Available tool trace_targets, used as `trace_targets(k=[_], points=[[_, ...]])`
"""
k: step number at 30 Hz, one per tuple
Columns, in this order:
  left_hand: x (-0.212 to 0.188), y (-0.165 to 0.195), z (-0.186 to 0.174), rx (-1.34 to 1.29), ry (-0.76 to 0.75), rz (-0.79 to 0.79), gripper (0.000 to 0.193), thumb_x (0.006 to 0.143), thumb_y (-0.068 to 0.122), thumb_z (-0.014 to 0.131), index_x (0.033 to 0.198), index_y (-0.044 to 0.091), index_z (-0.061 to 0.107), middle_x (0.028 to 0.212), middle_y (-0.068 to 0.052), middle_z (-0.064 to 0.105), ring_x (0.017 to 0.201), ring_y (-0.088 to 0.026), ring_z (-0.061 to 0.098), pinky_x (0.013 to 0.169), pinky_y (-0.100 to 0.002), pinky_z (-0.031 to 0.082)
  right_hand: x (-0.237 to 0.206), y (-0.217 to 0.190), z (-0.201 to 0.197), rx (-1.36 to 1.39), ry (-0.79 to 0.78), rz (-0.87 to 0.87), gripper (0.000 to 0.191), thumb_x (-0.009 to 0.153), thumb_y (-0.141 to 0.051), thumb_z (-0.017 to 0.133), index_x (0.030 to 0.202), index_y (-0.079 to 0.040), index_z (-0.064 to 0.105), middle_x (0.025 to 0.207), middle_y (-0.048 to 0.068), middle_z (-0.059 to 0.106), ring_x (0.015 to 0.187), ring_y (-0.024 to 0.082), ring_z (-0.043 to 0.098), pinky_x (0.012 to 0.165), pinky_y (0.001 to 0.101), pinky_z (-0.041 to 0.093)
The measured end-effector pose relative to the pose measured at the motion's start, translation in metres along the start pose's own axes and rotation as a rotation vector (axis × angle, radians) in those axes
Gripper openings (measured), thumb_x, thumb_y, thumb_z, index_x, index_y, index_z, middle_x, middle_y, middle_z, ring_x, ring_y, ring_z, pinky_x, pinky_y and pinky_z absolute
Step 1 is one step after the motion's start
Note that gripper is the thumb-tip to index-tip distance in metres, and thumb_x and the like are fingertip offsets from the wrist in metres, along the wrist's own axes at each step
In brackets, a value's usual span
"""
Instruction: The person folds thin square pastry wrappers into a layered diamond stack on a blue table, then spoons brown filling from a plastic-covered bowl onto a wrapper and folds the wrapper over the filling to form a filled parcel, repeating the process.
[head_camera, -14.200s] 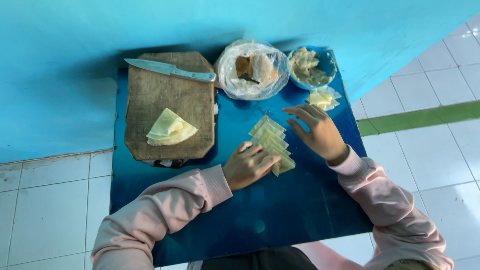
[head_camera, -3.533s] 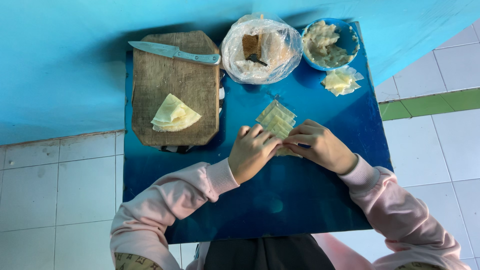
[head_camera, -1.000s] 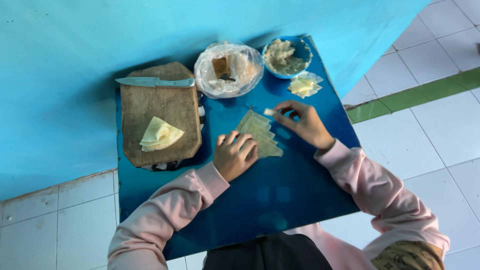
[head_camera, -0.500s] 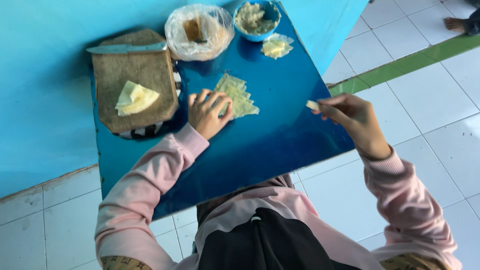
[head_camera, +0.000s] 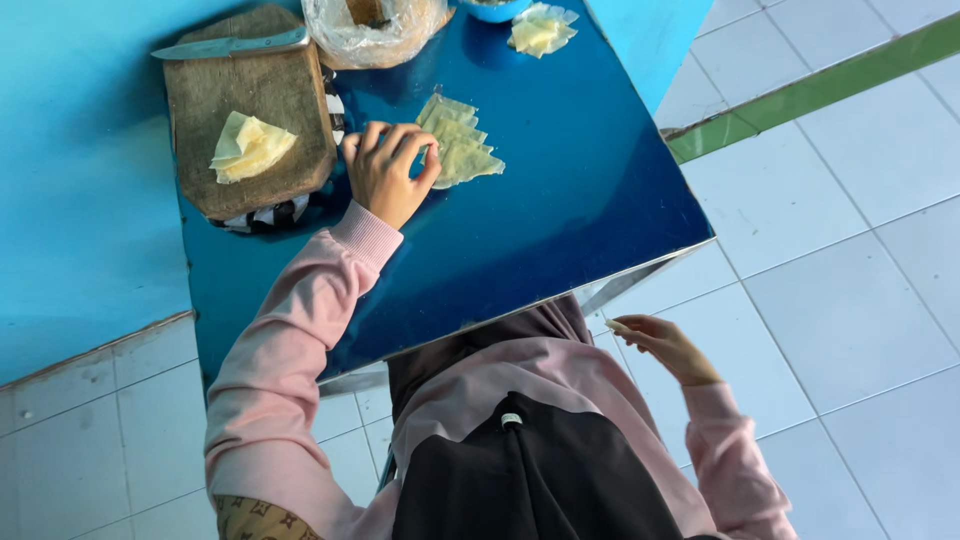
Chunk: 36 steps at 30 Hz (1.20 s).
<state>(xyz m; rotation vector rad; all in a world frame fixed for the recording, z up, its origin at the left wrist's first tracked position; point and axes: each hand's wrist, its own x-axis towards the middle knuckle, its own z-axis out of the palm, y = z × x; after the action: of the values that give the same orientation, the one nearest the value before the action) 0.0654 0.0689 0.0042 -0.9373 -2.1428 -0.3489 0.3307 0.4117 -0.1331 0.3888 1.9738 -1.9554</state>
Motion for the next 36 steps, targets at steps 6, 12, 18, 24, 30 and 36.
trace_targets(k=[6, 12, 18, 24, 30, 36], points=[[0.008, 0.002, 0.008, 0.04, -0.014, -0.009, 0.009, 0.097, 0.02, 0.076, 0.097, 0.019, 0.068, 0.106, 0.006, 0.07, 0.101, -0.019, 0.06, 0.091, -0.04, 0.034, 0.059, 0.014, 0.043, 0.818, 0.171, 0.491, 0.034, 0.1, -0.011, 0.072, 0.124, 0.01, 0.064, 0.115, 0.017, 0.068, 0.09, 0.018, 0.062, 0.074, 0.0277, 0.048], [0.016, 0.009, 0.018, 0.062, -0.013, -0.031, 0.007, 0.098, 0.021, 0.077, 0.098, 0.019, 0.07, 0.107, 0.007, 0.071, 0.102, -0.018, 0.06, 0.093, -0.04, 0.034, 0.094, -0.002, 0.043, 0.924, 0.254, 0.523, 0.034, 0.1, -0.017, 0.069, 0.124, 0.006, 0.065, 0.115, 0.016, 0.069, 0.092, 0.02, 0.063, 0.077, 0.0304, 0.049], [0.017, 0.009, 0.035, 0.061, -0.024, -0.044, 0.007, 0.099, 0.02, 0.078, 0.098, 0.019, 0.071, 0.106, 0.007, 0.071, 0.102, -0.019, 0.06, 0.094, -0.038, 0.034, 0.116, 0.011, 0.026, 0.889, 0.249, 0.519, 0.035, 0.099, -0.023, 0.065, 0.124, 0.003, 0.066, 0.115, 0.015, 0.07, 0.095, 0.023, 0.064, 0.08, 0.0331, 0.05], [0.022, 0.004, 0.048, 0.06, -0.036, -0.069, 0.007, 0.097, 0.019, 0.079, 0.097, 0.02, 0.072, 0.105, 0.008, 0.072, 0.101, -0.017, 0.061, 0.094, -0.038, 0.034, 0.139, -0.011, 0.015, 0.867, 0.225, 0.527, 0.037, 0.099, -0.029, 0.061, 0.124, -0.001, 0.067, 0.115, 0.014, 0.072, 0.098, 0.025, 0.065, 0.083, 0.0359, 0.051], [0.029, 0.005, 0.059, 0.06, -0.047, -0.088, 0.006, 0.098, 0.02, 0.078, 0.098, 0.02, 0.072, 0.105, 0.008, 0.072, 0.1, -0.017, 0.061, 0.093, -0.038, 0.034, 0.09, -0.066, 0.0, 0.825, 0.205, 0.518, 0.04, 0.099, -0.035, 0.058, 0.123, -0.005, 0.068, 0.115, 0.013, 0.073, 0.101, 0.028, 0.067, 0.086, 0.0386, 0.052], [0.033, 0.006, 0.056, 0.026, -0.036, -0.072, 0.007, 0.098, 0.018, 0.078, 0.099, 0.018, 0.072, 0.106, 0.006, 0.072, 0.101, -0.018, 0.062, 0.091, -0.039, 0.035, 0.167, -0.05, 0.012, 0.754, 0.177, 0.465, 0.043, 0.099, -0.041, 0.054, 0.123, -0.009, 0.068, 0.116, 0.012, 0.074, 0.104, 0.031, 0.068, 0.088, 0.0413, 0.053]])
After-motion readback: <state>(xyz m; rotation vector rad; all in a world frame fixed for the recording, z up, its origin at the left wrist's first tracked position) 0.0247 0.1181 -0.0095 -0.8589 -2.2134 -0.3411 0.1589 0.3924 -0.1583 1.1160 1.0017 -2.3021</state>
